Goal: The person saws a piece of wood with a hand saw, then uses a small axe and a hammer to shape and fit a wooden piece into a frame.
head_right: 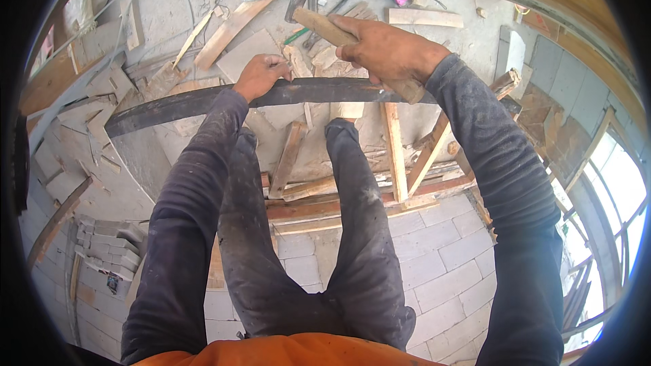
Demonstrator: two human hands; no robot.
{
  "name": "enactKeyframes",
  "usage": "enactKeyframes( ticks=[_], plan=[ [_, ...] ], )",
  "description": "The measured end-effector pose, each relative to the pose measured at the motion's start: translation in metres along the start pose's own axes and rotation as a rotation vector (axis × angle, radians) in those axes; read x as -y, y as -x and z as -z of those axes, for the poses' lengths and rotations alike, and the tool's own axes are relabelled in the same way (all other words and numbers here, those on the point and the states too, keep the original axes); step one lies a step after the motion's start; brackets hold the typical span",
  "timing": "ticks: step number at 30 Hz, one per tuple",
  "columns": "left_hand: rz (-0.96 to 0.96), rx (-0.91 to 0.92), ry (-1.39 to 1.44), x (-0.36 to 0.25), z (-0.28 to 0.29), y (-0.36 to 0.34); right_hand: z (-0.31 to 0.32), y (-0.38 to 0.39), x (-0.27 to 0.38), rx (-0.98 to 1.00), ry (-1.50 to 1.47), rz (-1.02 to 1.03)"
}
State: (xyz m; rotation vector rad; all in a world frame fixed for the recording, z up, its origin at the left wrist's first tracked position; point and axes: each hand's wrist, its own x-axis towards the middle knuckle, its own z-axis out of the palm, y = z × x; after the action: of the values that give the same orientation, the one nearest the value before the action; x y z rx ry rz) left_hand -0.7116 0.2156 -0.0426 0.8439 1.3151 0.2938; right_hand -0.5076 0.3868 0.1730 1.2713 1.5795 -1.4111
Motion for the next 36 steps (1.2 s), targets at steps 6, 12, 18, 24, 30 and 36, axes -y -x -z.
enactKeyframes(
  ticks=[6,12,18,24,30,36],
  plan=[
    [-0.004,0.031,-0.035,0.002,0.0,-0.007,-0.011,-0.001,-0.01,0.069,-0.044,-0.033],
    [-0.072,-0.09,-0.076,0.003,-0.008,-0.003,-0.018,0.006,-0.02,0.024,0.019,-0.04],
    [-0.103,-0.102,-0.164,-0.01,-0.01,0.005,-0.069,0.029,-0.06,-0.053,0.161,-0.011],
    [-0.196,-0.023,-0.544,-0.022,-0.01,-0.027,-0.137,0.057,-0.067,-0.102,0.021,-0.053],
    [0.081,-0.496,0.197,0.01,0.037,-0.006,-0.174,0.057,-0.084,-0.271,-0.055,0.046],
    [-0.116,-0.119,0.062,-0.019,0.028,0.012,-0.167,0.056,-0.082,-0.242,-0.052,0.019]
  ],
)
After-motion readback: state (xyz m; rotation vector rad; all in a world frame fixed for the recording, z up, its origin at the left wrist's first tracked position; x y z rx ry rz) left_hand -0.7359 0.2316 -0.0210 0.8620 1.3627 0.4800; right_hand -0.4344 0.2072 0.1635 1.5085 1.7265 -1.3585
